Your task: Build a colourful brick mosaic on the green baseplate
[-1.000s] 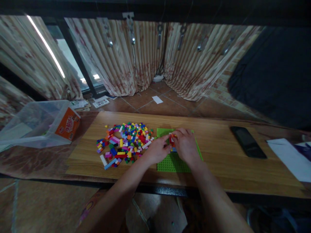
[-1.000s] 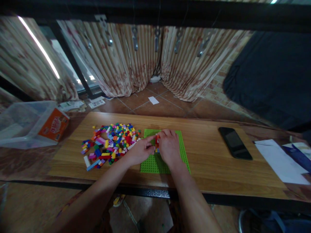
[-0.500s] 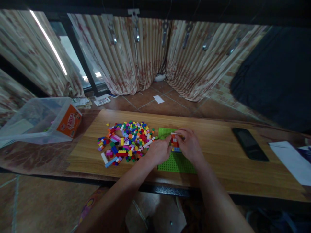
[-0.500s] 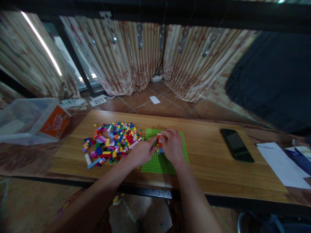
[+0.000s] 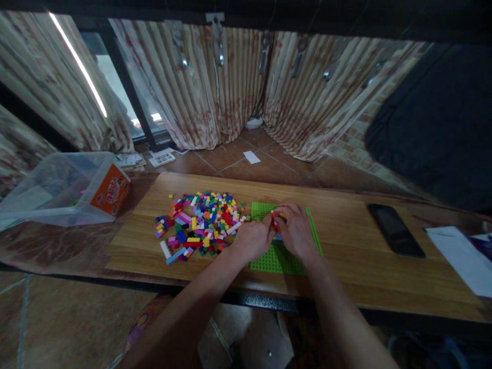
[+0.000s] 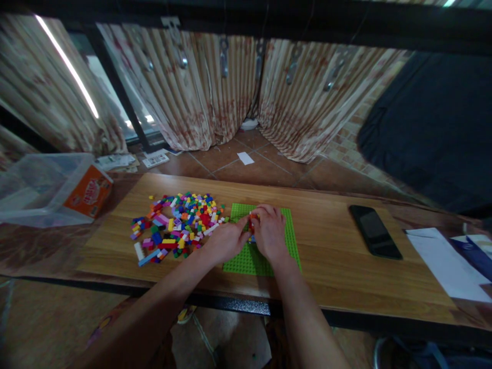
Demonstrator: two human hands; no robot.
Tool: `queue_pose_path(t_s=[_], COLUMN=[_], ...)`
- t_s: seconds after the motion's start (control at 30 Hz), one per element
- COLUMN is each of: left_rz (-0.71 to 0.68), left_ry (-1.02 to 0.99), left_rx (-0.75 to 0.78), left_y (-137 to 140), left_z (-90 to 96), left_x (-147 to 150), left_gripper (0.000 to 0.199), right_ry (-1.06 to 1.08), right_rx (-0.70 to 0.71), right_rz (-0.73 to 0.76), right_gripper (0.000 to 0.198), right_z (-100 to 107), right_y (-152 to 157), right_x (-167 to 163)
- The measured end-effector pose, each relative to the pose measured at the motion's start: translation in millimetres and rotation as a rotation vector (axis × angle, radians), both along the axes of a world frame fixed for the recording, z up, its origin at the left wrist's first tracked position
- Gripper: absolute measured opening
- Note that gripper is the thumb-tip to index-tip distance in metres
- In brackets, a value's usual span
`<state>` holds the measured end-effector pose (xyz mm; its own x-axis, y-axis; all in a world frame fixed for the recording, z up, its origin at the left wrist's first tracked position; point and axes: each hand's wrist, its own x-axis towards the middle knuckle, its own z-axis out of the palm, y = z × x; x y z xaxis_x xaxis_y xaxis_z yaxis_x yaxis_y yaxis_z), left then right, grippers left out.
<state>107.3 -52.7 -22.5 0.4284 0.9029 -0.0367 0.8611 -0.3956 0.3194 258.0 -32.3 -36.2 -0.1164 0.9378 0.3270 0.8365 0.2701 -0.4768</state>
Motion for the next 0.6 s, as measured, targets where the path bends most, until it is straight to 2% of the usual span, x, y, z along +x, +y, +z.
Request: queue_pose_path(t_s=[0.37, 0.6], left_rz=[0.0, -0.009], left_ry=[-0.017, 0.0], left_rx=[-0.011, -0.015], left_y=[-1.7, -1.8], left_z=[1.1, 1.3], left_x=[1.5, 1.6], left_gripper=[0.048, 0.049], right_ry=[0.145, 0.315], right_rx=[0.031, 0.01], right_rz=[-0.021, -0.159], right_gripper=[0.019, 0.026], right_z=[-4.5, -7.9], right_y=[2.2, 6.1], right_x=[5.5, 4.4])
